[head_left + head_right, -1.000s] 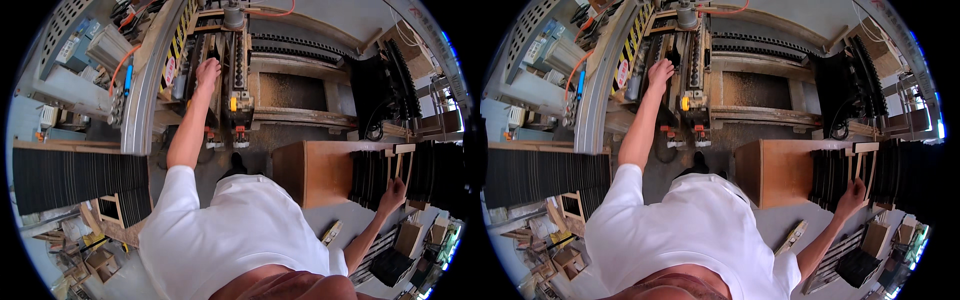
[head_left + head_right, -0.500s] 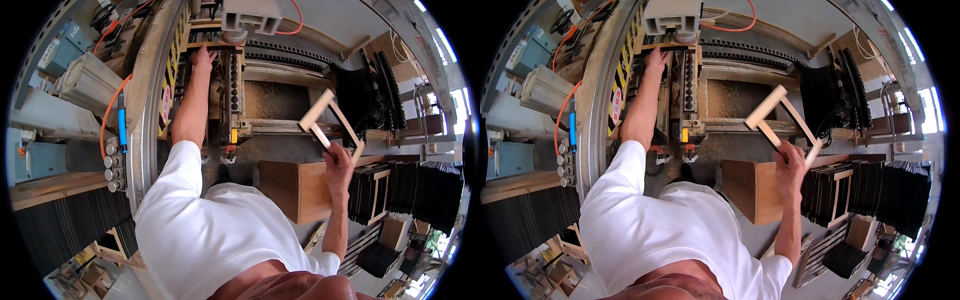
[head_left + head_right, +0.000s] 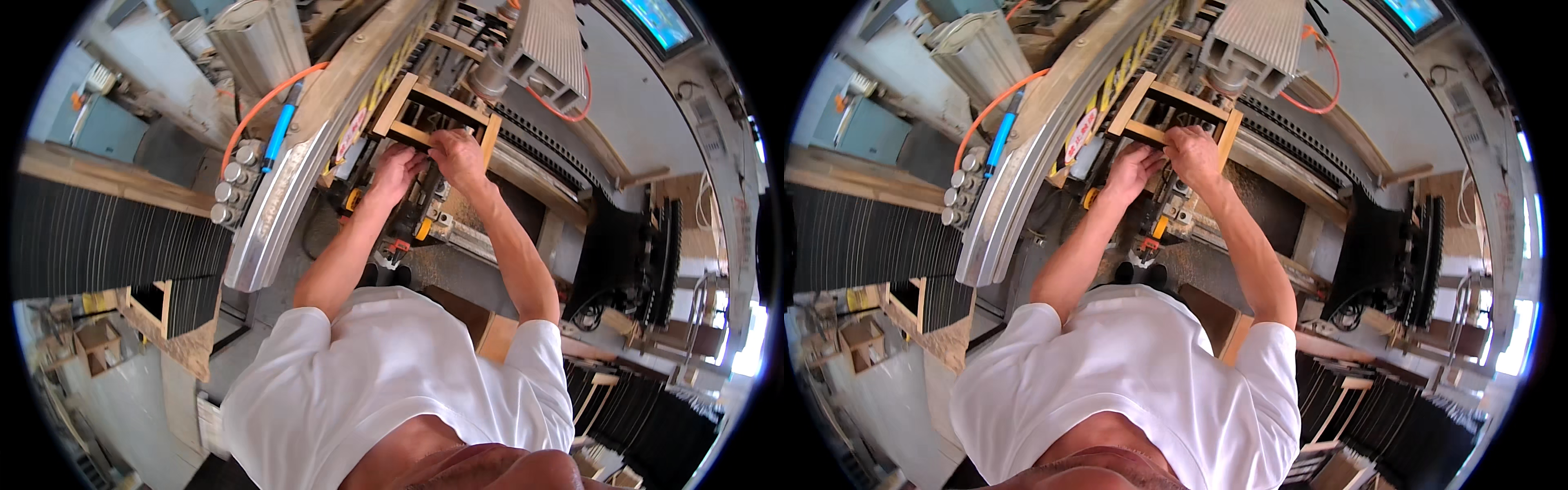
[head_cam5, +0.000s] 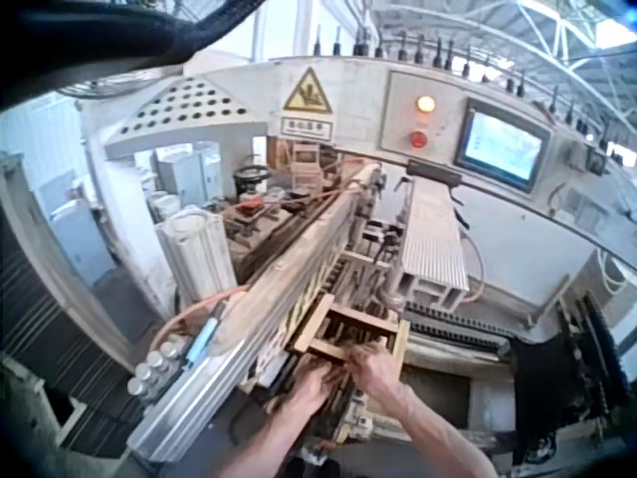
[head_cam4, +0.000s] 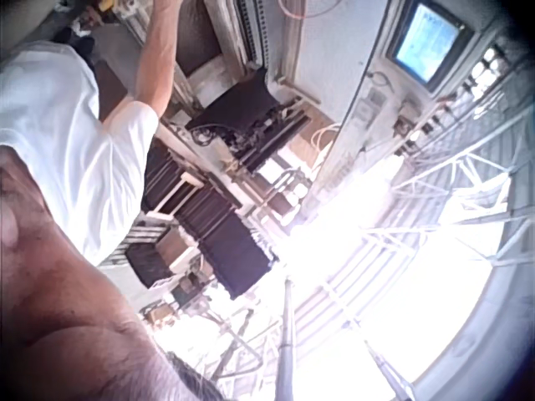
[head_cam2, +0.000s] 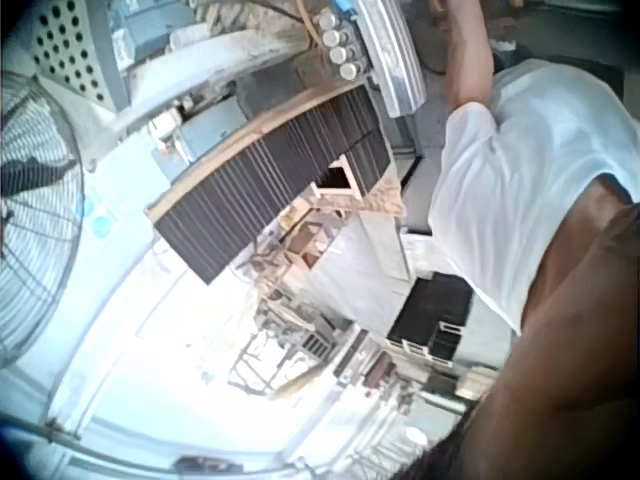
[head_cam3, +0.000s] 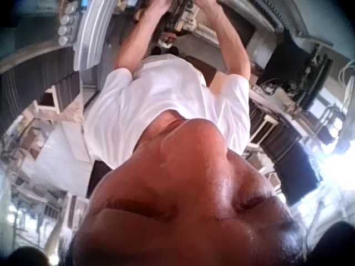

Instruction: The person repeatedly places small wooden frames onto a machine, activates the mechanism, and removes the processed frames. The person handles the frames one at a time and stacks them on a nearby surface.

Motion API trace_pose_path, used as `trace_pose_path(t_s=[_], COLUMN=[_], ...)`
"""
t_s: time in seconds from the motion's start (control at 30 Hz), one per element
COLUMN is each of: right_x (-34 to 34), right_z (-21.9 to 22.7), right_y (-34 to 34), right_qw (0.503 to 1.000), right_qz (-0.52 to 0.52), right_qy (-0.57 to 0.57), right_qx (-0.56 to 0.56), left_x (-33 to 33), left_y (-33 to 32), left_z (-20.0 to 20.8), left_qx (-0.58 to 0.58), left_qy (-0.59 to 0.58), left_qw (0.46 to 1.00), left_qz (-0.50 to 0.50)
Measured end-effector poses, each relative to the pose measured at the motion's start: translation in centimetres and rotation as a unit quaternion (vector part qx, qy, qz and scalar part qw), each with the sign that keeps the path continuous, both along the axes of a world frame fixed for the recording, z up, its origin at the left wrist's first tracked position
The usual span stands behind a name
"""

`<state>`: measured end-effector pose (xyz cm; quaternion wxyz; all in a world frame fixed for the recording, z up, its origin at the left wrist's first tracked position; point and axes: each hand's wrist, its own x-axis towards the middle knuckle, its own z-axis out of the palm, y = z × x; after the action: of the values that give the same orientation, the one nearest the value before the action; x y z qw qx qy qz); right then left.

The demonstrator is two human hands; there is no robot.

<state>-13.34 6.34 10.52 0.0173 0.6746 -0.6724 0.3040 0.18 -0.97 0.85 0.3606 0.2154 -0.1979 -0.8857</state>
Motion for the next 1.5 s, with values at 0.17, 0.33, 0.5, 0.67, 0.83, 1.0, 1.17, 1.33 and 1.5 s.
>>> trace_pose_path(t_s=[0.17, 0.33, 0.5, 0.67, 0.83, 1.0, 1.17, 1.33, 1.5], right_x=[-0.4, -1.6, -3.4, -4.5, -4.9, -4.7, -4.9, -7.7, -10.2], right_z=[-1.3, -0.7, -2.1, -3.5, -3.1, -1.4, -0.6, -0.9, -1.6], right_y=[-0.6, -1.8, -6.0, -8.8, -10.9, -14.0, -17.4, -20.8, -22.1], right_qw=[0.999, 0.999, 0.999, 0.996, 0.976, 0.926, 0.879, 0.876, 0.916], right_qz=[-0.006, -0.01, -0.029, -0.045, -0.049, -0.063, -0.087, -0.109, -0.066], right_qy=[0.022, -0.028, 0.007, 0.031, 0.206, 0.357, 0.425, 0.408, 0.341], right_qx=[0.049, 0.044, 0.024, 0.066, 0.044, 0.104, 0.199, 0.234, 0.201], left_x=[0.2, 0.1, 7.0, 15.4, 21.0, 25.7, 30.7, 34.0, 34.8], left_y=[-0.2, 1.5, 7.8, 14.9, 19.6, 20.8, 20.9, 20.2, 19.7], left_z=[-0.5, -0.3, 1.1, 2.8, 4.4, 4.7, 2.9, 0.7, -1.7], left_qx=[0.013, 0.014, 0.001, 0.001, 0.022, 0.036, 0.046, 0.074, 0.104], left_qy=[0.062, -0.014, -0.05, -0.076, -0.097, -0.127, -0.162, -0.173, -0.166], left_qw=[0.998, 0.998, 0.995, 0.993, 0.99, 0.986, 0.976, 0.968, 0.962], left_qz=[0.002, 0.064, 0.09, 0.087, 0.097, 0.099, 0.134, 0.168, 0.188])
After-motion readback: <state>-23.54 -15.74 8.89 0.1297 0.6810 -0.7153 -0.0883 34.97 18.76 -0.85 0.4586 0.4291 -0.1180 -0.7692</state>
